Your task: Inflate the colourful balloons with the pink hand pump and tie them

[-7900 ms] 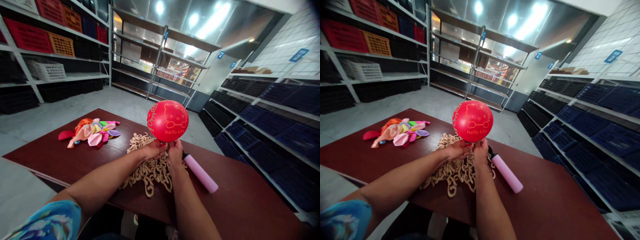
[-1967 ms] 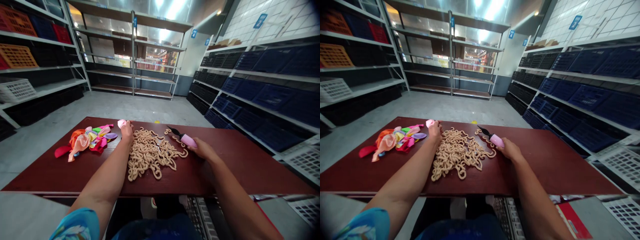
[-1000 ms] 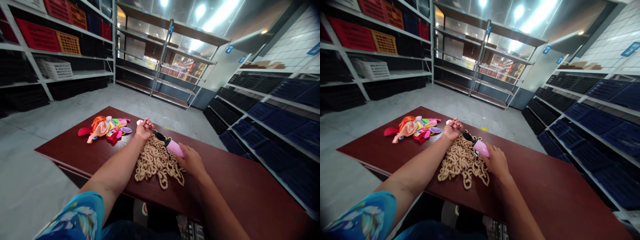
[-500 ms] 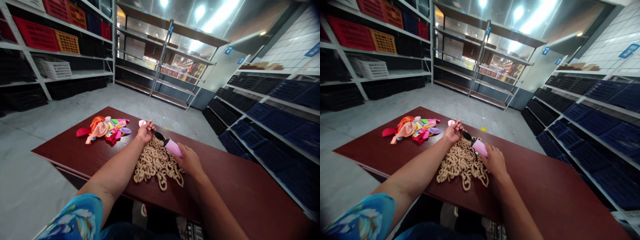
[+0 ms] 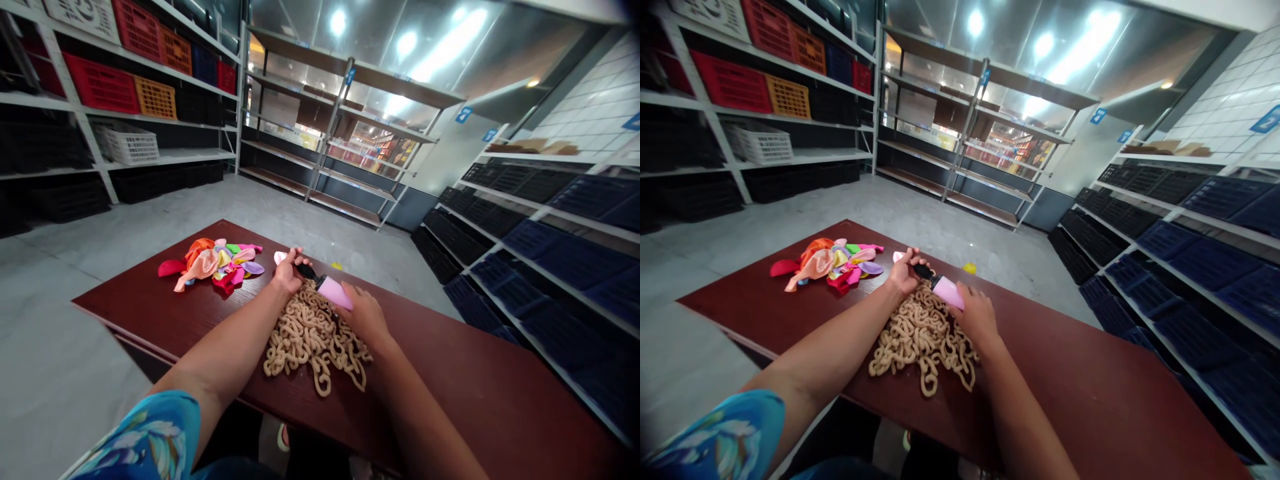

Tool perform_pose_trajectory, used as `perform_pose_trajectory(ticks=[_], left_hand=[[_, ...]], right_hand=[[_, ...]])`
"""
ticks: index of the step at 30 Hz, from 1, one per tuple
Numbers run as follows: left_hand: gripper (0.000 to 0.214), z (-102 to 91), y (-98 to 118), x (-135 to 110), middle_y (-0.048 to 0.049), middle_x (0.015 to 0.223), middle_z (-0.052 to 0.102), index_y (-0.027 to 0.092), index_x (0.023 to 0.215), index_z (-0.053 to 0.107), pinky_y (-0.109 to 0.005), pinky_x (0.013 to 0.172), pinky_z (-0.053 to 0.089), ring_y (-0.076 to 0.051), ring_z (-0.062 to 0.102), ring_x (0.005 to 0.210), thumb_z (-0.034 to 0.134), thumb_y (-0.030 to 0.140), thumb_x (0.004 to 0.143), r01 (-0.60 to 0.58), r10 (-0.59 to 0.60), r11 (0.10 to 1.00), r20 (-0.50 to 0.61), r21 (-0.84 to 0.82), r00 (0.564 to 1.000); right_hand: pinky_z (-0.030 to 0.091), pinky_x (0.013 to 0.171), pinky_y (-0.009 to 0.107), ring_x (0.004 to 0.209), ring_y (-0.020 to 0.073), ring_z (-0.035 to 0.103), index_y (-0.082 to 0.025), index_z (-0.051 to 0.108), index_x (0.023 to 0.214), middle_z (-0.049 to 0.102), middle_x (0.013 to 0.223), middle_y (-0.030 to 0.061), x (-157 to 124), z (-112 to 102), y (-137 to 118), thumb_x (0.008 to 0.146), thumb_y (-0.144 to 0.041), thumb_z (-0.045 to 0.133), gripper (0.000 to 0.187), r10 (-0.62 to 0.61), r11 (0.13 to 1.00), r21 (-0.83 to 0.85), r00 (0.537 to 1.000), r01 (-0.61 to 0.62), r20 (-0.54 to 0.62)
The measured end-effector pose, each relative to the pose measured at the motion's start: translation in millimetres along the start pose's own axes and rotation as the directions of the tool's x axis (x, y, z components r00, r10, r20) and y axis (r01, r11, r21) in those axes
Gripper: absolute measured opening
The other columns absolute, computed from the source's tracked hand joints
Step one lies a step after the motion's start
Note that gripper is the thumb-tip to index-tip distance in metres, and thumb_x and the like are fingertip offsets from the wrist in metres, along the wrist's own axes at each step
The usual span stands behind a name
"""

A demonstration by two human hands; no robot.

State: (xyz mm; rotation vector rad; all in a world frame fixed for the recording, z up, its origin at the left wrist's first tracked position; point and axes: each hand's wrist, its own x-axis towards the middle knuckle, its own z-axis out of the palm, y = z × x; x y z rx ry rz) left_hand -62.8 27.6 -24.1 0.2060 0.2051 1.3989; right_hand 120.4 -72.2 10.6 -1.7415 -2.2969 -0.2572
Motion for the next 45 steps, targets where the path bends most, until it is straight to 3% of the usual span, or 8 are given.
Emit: perform_pose_trajectory(ticks=[8,13,19,25,30,33,39,45], left_hand=[[0.03,2.4,3,-3,0.0044,0.049,0.04,0.016,0.077,0.055,-0.035,0.064,0.047,-0.013,0.051,0.054,0.061,0.045,0.071,0.061,-0.061,0.998,0.003,-0.005,0.998],[0.048,19.1,4,-15,0.0015,0.05,0.041,0.017,0.055,0.04,-0.04,0.067,0.047,-0.016,0.052,0.057,0.056,0.062,0.065,0.061,-0.061,0.998,0.039,-0.006,0.997],[0.053,26.7,-3,-9,0.0027,0.045,0.035,0.018,0.049,0.023,-0.035,0.058,0.045,-0.014,0.047,0.048,0.056,0.053,0.07,0.041,-0.033,0.99,-0.065,0.138,0.997],[0.043,38.9,6,3,0.004,0.044,0.032,0.018,0.054,0.029,-0.028,0.047,0.04,-0.011,0.04,0.04,0.044,0.048,0.08,-0.052,0.107,0.971,-0.229,0.234,0.968],[0.014,49.9,19,-2,-0.002,0.065,0.054,0.018,0.083,0.048,-0.028,0.045,0.04,-0.011,0.046,0.043,0.048,0.031,0.079,-0.107,0.194,0.927,-0.214,0.36,0.957],[0.02,51.0,23,-5,-0.0046,0.078,0.059,0.021,0.092,0.045,-0.028,0.045,0.04,-0.014,0.053,0.048,0.05,0.019,0.073,-0.106,0.198,0.923,-0.218,0.371,0.956],[0.02,63.2,42,-3,-0.0041,0.07,0.056,0.016,0.082,0.05,-0.023,0.04,0.036,-0.009,0.046,0.042,0.043,0.009,0.064,-0.185,0.309,0.867,-0.209,0.463,0.928],[0.013,88.2,63,-4,0.002,0.053,0.043,0.017,0.069,0.044,-0.022,0.038,0.032,-0.008,0.037,0.037,0.04,0.007,0.062,-0.203,0.315,0.851,-0.162,0.484,0.935]], right_hand=[[0.038,0.078,0.03,0.092,0.0211,0.053,-0.026,0.041,0.128,0.058,0.105,0.0061,-5,22,10,0.073,-0.042,0.06,0.061,-0.002,0.999,0.048,0.995,0.007,-0.098],[0.038,0.075,0.03,0.088,0.0206,0.053,-0.026,0.038,0.131,0.058,0.103,0.0069,-7,21,13,0.076,-0.044,0.057,0.061,-0.006,0.999,0.046,0.995,0.011,-0.104],[0.036,0.073,0.03,0.089,0.0205,0.053,-0.029,0.032,0.133,0.056,0.106,0.0073,-9,19,13,0.078,-0.046,0.054,0.062,0.032,0.999,0.038,0.998,-0.03,-0.059],[0.035,0.078,0.031,0.098,0.0222,0.051,-0.025,0.025,0.135,0.052,0.115,0.0081,-7,18,18,0.07,-0.048,0.061,0.078,0.076,0.993,0.092,0.997,-0.074,-0.023],[0.036,0.069,0.026,0.093,0.0191,0.053,-0.024,0.044,0.117,0.054,0.108,0.0053,-7,17,18,0.071,-0.04,0.061,0.052,0.128,0.986,0.105,0.992,-0.128,0.011],[0.034,0.063,0.024,0.088,0.0172,0.054,-0.025,0.047,0.109,0.055,0.104,0.0034,-7,17,16,0.073,-0.037,0.059,0.04,0.127,0.986,0.113,0.992,-0.126,-0.001],[0.033,0.063,0.024,0.086,0.0163,0.055,-0.024,0.047,0.107,0.059,0.094,0.0023,-6,13,17,0.075,-0.032,0.055,0.034,0.154,0.98,0.12,0.987,-0.159,0.048],[0.033,0.062,0.024,0.084,0.0157,0.056,-0.024,0.046,0.106,0.059,0.093,0.002,-5,18,19,0.075,-0.031,0.054,0.033,0.162,0.972,0.17,0.987,-0.161,0.006]])
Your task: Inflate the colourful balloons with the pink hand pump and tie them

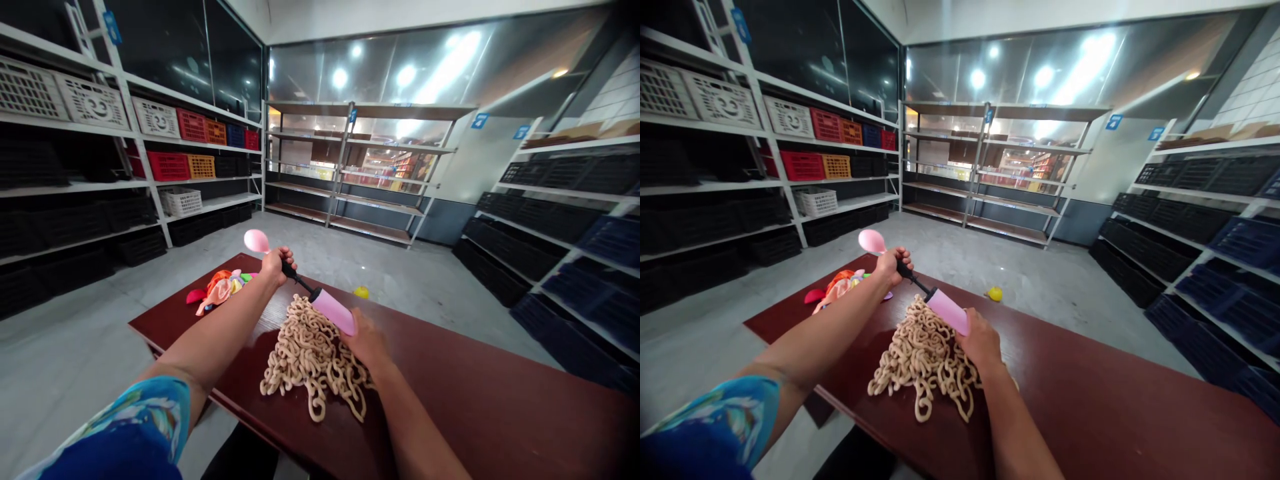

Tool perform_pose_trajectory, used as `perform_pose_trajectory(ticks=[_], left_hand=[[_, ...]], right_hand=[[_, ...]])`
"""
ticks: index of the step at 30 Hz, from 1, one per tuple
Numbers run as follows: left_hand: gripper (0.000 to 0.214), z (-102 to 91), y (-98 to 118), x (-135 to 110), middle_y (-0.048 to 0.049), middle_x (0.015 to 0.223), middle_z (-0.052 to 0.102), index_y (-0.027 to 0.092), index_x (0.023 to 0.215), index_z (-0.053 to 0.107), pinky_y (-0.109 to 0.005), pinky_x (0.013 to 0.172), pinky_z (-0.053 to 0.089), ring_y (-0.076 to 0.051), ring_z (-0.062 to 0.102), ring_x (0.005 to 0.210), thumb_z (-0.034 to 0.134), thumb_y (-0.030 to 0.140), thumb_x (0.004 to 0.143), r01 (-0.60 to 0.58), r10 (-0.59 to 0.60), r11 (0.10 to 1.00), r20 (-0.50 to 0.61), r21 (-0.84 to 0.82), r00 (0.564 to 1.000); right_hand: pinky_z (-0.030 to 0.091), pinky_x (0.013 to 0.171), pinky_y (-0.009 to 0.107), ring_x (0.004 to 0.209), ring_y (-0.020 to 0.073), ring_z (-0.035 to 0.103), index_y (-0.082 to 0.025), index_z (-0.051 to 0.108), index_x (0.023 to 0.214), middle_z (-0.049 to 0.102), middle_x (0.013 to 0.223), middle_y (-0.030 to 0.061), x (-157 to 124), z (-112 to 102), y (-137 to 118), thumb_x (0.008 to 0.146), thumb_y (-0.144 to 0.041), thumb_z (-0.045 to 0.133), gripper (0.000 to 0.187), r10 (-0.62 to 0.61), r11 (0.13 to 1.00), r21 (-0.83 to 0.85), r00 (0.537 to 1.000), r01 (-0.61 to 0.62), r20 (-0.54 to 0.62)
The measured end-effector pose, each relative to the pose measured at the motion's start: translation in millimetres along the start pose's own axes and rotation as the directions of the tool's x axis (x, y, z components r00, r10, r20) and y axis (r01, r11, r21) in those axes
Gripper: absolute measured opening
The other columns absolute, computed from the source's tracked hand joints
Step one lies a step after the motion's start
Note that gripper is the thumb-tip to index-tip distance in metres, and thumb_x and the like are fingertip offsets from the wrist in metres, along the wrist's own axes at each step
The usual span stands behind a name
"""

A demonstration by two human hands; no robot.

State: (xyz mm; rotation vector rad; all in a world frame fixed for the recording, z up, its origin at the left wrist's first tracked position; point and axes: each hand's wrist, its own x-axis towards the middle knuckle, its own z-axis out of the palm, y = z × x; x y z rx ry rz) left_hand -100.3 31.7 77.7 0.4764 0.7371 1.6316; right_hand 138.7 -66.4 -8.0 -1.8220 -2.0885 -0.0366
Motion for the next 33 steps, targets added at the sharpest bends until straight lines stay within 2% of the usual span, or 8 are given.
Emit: perform_pose_trajectory(ticks=[4,9,12,16,22,29,33], left_hand=[[0.01,11.3,-3,-1,0.0038,0.049,0.036,0.018,0.063,0.037,-0.021,0.037,0.03,-0.008,0.034,0.036,0.041,0.009,0.062,-0.023,0.023,1.0,-0.008,-0.012,1.0],[0.011,23.2,-33,-11,0.0041,0.048,0.033,0.019,0.06,0.033,-0.02,0.037,0.028,-0.007,0.033,0.036,0.041,0.011,0.062,-0.011,0.014,0.999,0.058,-0.05,0.998],[0.011,24.5,-51,-19,0.0039,0.047,0.032,0.019,0.06,0.032,-0.02,0.036,0.028,-0.008,0.032,0.036,0.04,0.011,0.062,0.053,-0.051,0.998,0.034,-0.043,0.998],[0.011,18.9,-59,-23,0.0038,0.047,0.032,0.019,0.059,0.032,-0.021,0.037,0.029,-0.008,0.033,0.036,0.038,0.01,0.061,0.041,-0.039,0.998,0.02,-0.057,0.999],[0.011,15.0,-40,-13,0.0044,0.048,0.032,0.019,0.06,0.032,-0.021,0.037,0.03,-0.008,0.034,0.036,0.04,0.011,0.06,0.027,-0.026,0.999,0.024,-0.032,0.999],[0.012,12.3,6,4,0.005,0.048,0.03,0.019,0.061,0.032,-0.021,0.037,0.028,-0.008,0.032,0.035,0.038,0.009,0.063,-0.047,0.047,0.999,-0.017,-0.018,0.999],[0.013,12.9,9,5,0.0052,0.048,0.029,0.019,0.06,0.03,-0.02,0.036,0.027,-0.007,0.032,0.036,0.039,0.01,0.064,-0.048,0.049,0.999,0.068,-0.023,0.996]], right_hand=[[0.033,0.061,0.024,0.081,0.0159,0.056,-0.022,0.047,0.102,0.059,0.09,0.0022,1,7,8,0.073,-0.029,0.055,0.03,-0.002,1.0,0.023,1.0,0.003,-0.029],[0.034,0.062,0.025,0.079,0.0175,0.057,-0.02,0.048,0.097,0.06,0.086,0.0036,1,12,12,0.074,-0.029,0.054,0.026,-0.018,0.999,0.027,0.996,0.021,-0.083],[0.035,0.062,0.025,0.08,0.0187,0.058,-0.02,0.048,0.102,0.06,0.083,0.0038,0,12,11,0.073,-0.029,0.054,0.031,-0.022,0.999,0.022,0.998,0.023,-0.066],[0.035,0.063,0.025,0.08,0.0182,0.058,-0.021,0.049,0.102,0.06,0.082,0.0032,0,9,11,0.073,-0.03,0.056,0.031,-0.022,1.0,0.014,0.999,0.022,-0.026],[0.034,0.062,0.024,0.08,0.0162,0.057,-0.023,0.048,0.106,0.061,0.086,0.0021,2,5,8,0.075,-0.032,0.053,0.033,-0.043,0.998,0.039,0.999,0.043,-0.005],[0.034,0.062,0.025,0.078,0.0178,0.058,-0.023,0.05,0.1,0.062,0.084,0.002,5,5,13,0.073,-0.03,0.054,0.028,-0.026,0.999,0.039,0.999,0.027,-0.035],[0.035,0.064,0.025,0.079,0.0179,0.057,-0.021,0.051,0.096,0.061,0.082,0.0021,6,12,18,0.07,-0.024,0.055,0.026,-0.052,0.996,0.069,0.995,0.058,-0.089]])
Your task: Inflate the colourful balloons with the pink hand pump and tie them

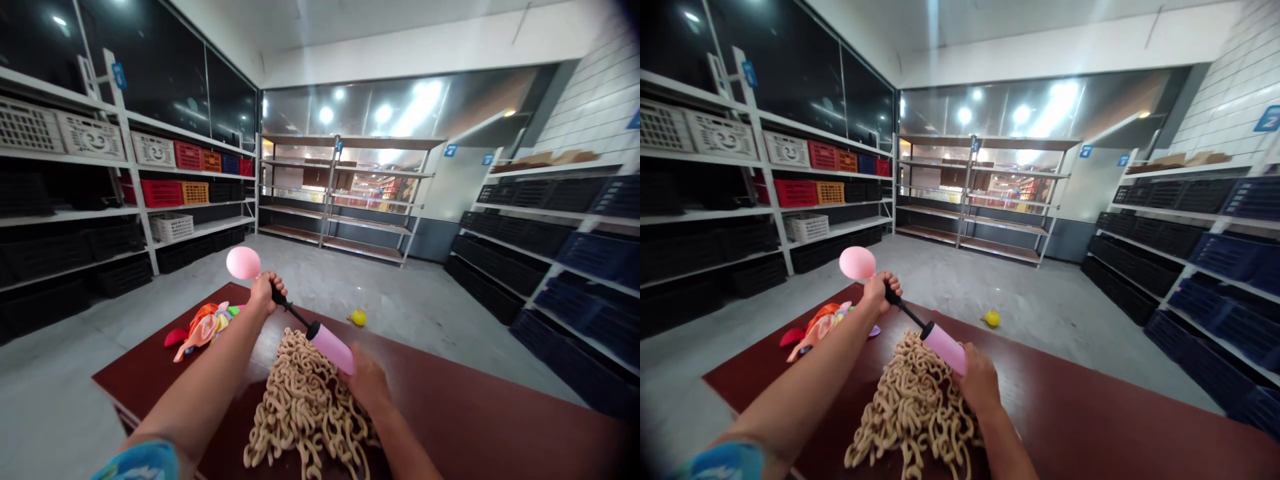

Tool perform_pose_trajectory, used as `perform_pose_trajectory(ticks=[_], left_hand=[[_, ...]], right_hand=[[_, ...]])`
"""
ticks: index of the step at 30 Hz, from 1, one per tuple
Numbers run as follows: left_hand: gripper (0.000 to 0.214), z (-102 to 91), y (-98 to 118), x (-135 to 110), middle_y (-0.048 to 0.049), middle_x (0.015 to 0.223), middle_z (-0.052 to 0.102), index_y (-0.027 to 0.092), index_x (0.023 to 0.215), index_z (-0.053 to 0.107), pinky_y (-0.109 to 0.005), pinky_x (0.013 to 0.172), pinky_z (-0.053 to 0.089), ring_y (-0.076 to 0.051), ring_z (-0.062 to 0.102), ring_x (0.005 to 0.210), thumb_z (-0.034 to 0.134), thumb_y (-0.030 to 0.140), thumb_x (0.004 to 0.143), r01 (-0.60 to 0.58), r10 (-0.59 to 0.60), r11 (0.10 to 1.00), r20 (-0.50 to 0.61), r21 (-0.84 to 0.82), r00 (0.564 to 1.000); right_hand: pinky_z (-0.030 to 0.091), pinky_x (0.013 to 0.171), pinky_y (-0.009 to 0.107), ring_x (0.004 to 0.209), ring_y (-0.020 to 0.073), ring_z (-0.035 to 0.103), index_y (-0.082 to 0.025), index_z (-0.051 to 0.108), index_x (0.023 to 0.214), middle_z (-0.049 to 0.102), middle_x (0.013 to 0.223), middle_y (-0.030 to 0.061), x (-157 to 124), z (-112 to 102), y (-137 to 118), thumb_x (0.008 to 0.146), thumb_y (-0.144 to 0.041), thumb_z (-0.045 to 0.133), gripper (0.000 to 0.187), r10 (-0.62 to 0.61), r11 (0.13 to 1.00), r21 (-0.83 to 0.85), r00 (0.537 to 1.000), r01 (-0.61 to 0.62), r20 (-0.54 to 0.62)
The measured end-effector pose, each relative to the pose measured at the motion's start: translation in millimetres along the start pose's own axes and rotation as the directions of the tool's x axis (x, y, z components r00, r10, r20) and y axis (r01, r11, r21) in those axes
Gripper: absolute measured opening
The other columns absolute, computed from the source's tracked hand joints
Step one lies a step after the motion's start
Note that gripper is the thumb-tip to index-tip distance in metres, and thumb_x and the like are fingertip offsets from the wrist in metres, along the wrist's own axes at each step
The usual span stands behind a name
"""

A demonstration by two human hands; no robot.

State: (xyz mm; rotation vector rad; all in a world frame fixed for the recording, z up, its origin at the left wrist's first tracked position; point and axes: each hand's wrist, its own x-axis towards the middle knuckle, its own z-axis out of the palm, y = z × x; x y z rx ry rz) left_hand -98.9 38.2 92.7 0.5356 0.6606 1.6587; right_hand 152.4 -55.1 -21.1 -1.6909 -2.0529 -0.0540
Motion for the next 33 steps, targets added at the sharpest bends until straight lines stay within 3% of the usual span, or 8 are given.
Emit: perform_pose_trajectory(ticks=[7,12,17,25,28,33], left_hand=[[0.014,14.0,-44,-13,0.0055,0.049,0.028,0.019,0.059,0.03,-0.02,0.036,0.026,-0.007,0.03,0.036,0.041,0.009,0.062,0.064,-0.062,0.997,0.051,-0.043,0.997],[0.015,24.2,-63,-25,0.0047,0.048,0.029,0.019,0.058,0.029,-0.021,0.037,0.028,-0.007,0.031,0.036,0.04,0.009,0.061,0.077,-0.075,0.997,0.06,-0.025,0.995],[0.014,15.0,-56,-19,0.005,0.048,0.03,0.019,0.059,0.031,-0.021,0.038,0.031,-0.008,0.033,0.037,0.04,0.009,0.062,0.07,-0.069,0.997,0.028,-0.033,0.997],[0.014,-3.1,-13,7,0.0052,0.049,0.03,0.019,0.061,0.032,-0.021,0.037,0.029,-0.008,0.033,0.036,0.038,0.008,0.065,0.033,-0.035,0.999,-0.055,-0.033,0.998],[0.013,-5.2,-15,6,0.0052,0.048,0.029,0.019,0.06,0.031,-0.021,0.037,0.027,-0.007,0.032,0.036,0.038,0.008,0.064,0.016,-0.018,0.999,-0.045,-0.033,0.999],[0.014,-3.7,-41,-8,0.005,0.048,0.029,0.019,0.06,0.031,-0.021,0.038,0.028,-0.007,0.032,0.036,0.038,0.008,0.064,0.045,-0.047,0.998,-0.032,-0.054,0.998]], right_hand=[[0.037,0.067,0.028,0.077,0.0195,0.056,-0.019,0.052,0.091,0.061,0.083,0.0044,1,12,5,0.069,-0.025,0.056,0.023,-0.02,1.0,-0.02,0.993,0.018,-0.114],[0.036,0.065,0.028,0.075,0.0197,0.056,-0.018,0.051,0.09,0.06,0.081,0.0044,1,10,3,0.072,-0.033,0.054,0.024,0.009,0.999,-0.032,0.995,-0.012,-0.096],[0.034,0.068,0.028,0.079,0.019,0.056,-0.019,0.051,0.094,0.061,0.085,0.0035,2,2,-1,0.073,-0.036,0.054,0.027,0.004,0.999,-0.038,0.999,-0.006,-0.052],[0.03,0.068,0.027,0.078,0.0169,0.055,-0.02,0.052,0.091,0.061,0.083,0.0022,5,4,4,0.071,-0.026,0.054,0.021,0.043,0.996,-0.081,0.999,-0.044,-0.008],[0.03,0.067,0.027,0.076,0.0172,0.054,-0.019,0.052,0.089,0.061,0.082,0.0028,4,7,5,0.071,-0.025,0.054,0.02,0.042,0.995,-0.086,0.999,-0.042,-0.002],[0.032,0.071,0.028,0.082,0.0191,0.054,-0.019,0.053,0.095,0.061,0.085,0.0045,2,10,2,0.07,-0.025,0.054,0.025,-0.007,0.996,-0.094,1.0,0.004,-0.024]])
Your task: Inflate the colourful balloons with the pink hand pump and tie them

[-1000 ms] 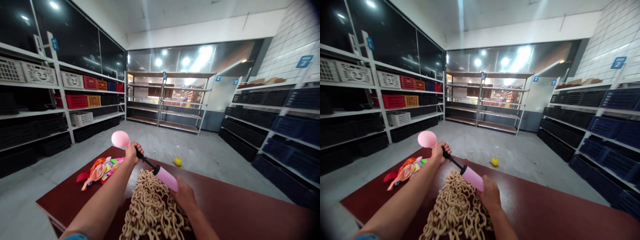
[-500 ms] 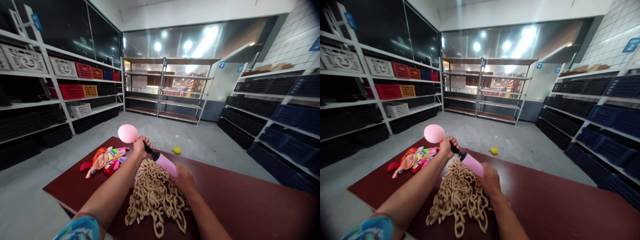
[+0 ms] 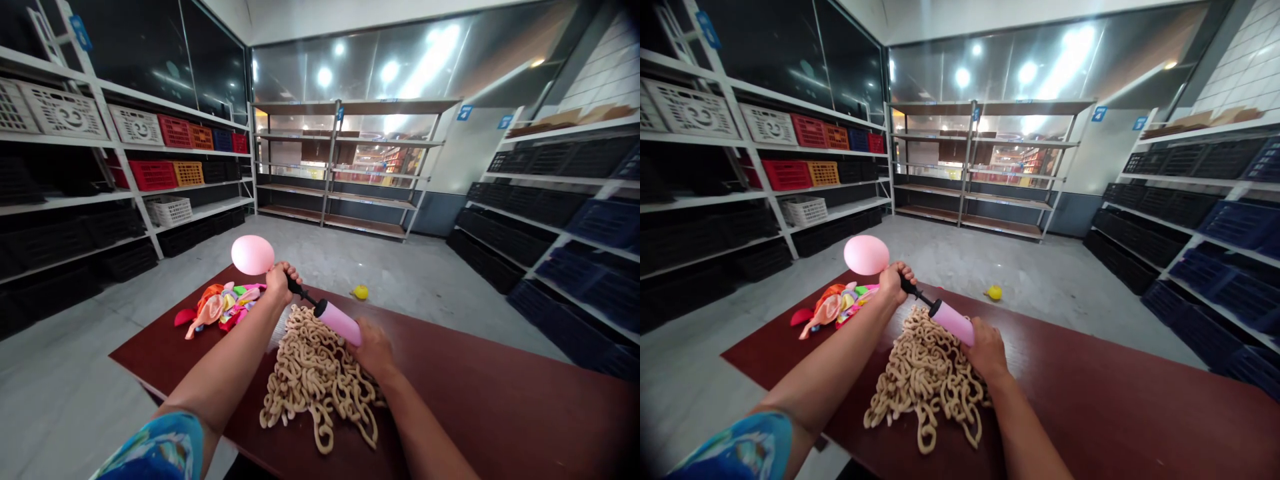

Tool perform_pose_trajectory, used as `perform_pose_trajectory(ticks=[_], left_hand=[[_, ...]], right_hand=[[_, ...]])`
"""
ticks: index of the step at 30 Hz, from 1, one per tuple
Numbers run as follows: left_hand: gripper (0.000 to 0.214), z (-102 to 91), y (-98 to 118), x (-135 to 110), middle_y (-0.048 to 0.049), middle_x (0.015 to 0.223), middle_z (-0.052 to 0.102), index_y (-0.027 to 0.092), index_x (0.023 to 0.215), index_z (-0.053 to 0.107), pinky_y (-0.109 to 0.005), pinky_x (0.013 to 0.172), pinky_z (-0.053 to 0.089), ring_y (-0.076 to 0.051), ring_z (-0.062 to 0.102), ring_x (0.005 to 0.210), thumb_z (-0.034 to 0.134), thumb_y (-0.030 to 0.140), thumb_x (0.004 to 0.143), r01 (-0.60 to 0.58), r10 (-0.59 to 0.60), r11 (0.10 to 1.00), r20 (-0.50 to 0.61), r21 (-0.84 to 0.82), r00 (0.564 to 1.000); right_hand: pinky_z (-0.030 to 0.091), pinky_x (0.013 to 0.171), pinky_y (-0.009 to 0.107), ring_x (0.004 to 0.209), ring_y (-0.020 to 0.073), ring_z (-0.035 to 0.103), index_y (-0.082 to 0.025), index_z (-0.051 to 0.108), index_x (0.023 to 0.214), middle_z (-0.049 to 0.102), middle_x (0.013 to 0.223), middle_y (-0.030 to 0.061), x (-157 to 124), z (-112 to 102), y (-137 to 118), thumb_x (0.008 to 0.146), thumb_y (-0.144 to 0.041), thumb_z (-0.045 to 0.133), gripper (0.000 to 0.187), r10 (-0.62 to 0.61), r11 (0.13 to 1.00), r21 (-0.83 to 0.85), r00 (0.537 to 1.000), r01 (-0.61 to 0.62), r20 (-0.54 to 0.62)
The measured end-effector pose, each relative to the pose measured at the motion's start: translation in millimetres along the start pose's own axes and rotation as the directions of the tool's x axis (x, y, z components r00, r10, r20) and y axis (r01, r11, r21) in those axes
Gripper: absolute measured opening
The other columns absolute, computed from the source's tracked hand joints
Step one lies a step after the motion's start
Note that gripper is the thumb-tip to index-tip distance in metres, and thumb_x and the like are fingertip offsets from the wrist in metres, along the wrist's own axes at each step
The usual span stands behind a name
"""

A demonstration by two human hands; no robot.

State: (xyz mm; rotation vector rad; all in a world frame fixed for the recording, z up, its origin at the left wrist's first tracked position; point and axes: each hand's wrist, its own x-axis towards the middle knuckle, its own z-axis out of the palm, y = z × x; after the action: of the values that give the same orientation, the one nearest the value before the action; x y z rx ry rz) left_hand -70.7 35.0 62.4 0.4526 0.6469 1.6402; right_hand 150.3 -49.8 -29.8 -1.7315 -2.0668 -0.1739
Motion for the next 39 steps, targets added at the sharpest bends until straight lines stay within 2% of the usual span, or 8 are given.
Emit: perform_pose_trajectory(ticks=[5,8,11,18,21,32,35,39], left_hand=[[0.014,6.8,-27,-16,0.005,0.047,0.028,0.019,0.059,0.03,-0.021,0.038,0.028,-0.008,0.032,0.036,0.039,0.01,0.065,0.041,-0.041,0.999,-0.002,-0.023,0.999],[0.014,10.0,-30,-22,0.0048,0.048,0.029,0.019,0.059,0.03,-0.021,0.039,0.03,-0.008,0.033,0.037,0.038,0.009,0.064,0.043,-0.043,0.999,-0.01,-0.023,0.999],[0.013,11.8,-18,-23,0.0049,0.048,0.03,0.019,0.06,0.031,-0.022,0.041,0.031,-0.008,0.034,0.038,0.039,0.009,0.063,0.047,-0.047,0.999,-0.004,0.014,0.999],[0.013,13.5,34,-4,0.0052,0.049,0.029,0.019,0.06,0.031,-0.022,0.039,0.03,-0.008,0.032,0.037,0.038,0.007,0.06,-0.059,0.058,0.998,0.022,0.034,0.998],[0.014,14.9,42,-1,0.005,0.049,0.029,0.019,0.06,0.031,-0.022,0.039,0.029,-0.008,0.032,0.037,0.038,0.007,0.06,-0.098,0.097,0.994,0.035,0.046,0.995],[0.013,24.0,-17,-30,0.005,0.048,0.027,0.019,0.059,0.03,-0.022,0.038,0.029,-0.008,0.032,0.037,0.038,0.01,0.061,-0.005,0.004,0.998,0.011,0.056,1.0],[0.013,24.2,-15,-29,0.005,0.048,0.028,0.019,0.059,0.03,-0.022,0.039,0.031,-0.008,0.032,0.037,0.038,0.009,0.06,0.005,-0.004,0.998,-0.01,0.068,1.0],[0.014,24.7,8,-16,0.005,0.048,0.028,0.019,0.059,0.029,-0.022,0.038,0.03,-0.008,0.032,0.037,0.038,0.009,0.059,-0.018,0.017,0.996,0.006,0.085,1.0]], right_hand=[[0.033,0.072,0.028,0.083,0.0194,0.054,-0.019,0.053,0.097,0.06,0.085,0.0048,0,0,-1,0.07,-0.028,0.056,0.029,-0.016,1.0,0.015,1.0,0.017,-0.019],[0.032,0.072,0.028,0.081,0.0188,0.055,-0.018,0.053,0.096,0.06,0.083,0.0041,1,-1,0,0.07,-0.027,0.055,0.027,-0.023,0.999,0.026,0.999,0.024,-0.034],[0.032,0.073,0.028,0.081,0.0183,0.055,-0.019,0.052,0.096,0.061,0.083,0.0036,2,-2,0,0.07,-0.029,0.056,0.028,-0.03,0.999,0.034,0.999,0.031,-0.044],[0.03,0.071,0.028,0.081,0.0183,0.054,-0.02,0.051,0.096,0.06,0.085,0.0035,3,-3,1,0.07,-0.029,0.057,0.028,0.002,1.0,0.005,0.996,-0.002,-0.09],[0.03,0.07,0.028,0.079,0.0183,0.054,-0.019,0.051,0.095,0.06,0.084,0.0037,3,0,2,0.069,-0.026,0.058,0.028,0.007,1.0,0.013,0.995,-0.005,-0.1],[0.032,0.068,0.028,0.078,0.0185,0.054,-0.019,0.051,0.093,0.058,0.081,0.0041,-1,1,-1,0.069,-0.027,0.058,0.026,-0.077,0.995,0.057,0.984,0.087,-0.159],[0.032,0.068,0.028,0.078,0.0182,0.054,-0.02,0.051,0.094,0.059,0.082,0.0035,0,1,-1,0.07,-0.029,0.058,0.027,-0.077,0.995,0.056,0.986,0.086,-0.15],[0.032,0.069,0.029,0.079,0.0184,0.054,-0.02,0.051,0.096,0.06,0.083,0.0032,1,0,1,0.07,-0.031,0.058,0.03,-0.042,0.998,0.032,0.99,0.047,-0.133]])
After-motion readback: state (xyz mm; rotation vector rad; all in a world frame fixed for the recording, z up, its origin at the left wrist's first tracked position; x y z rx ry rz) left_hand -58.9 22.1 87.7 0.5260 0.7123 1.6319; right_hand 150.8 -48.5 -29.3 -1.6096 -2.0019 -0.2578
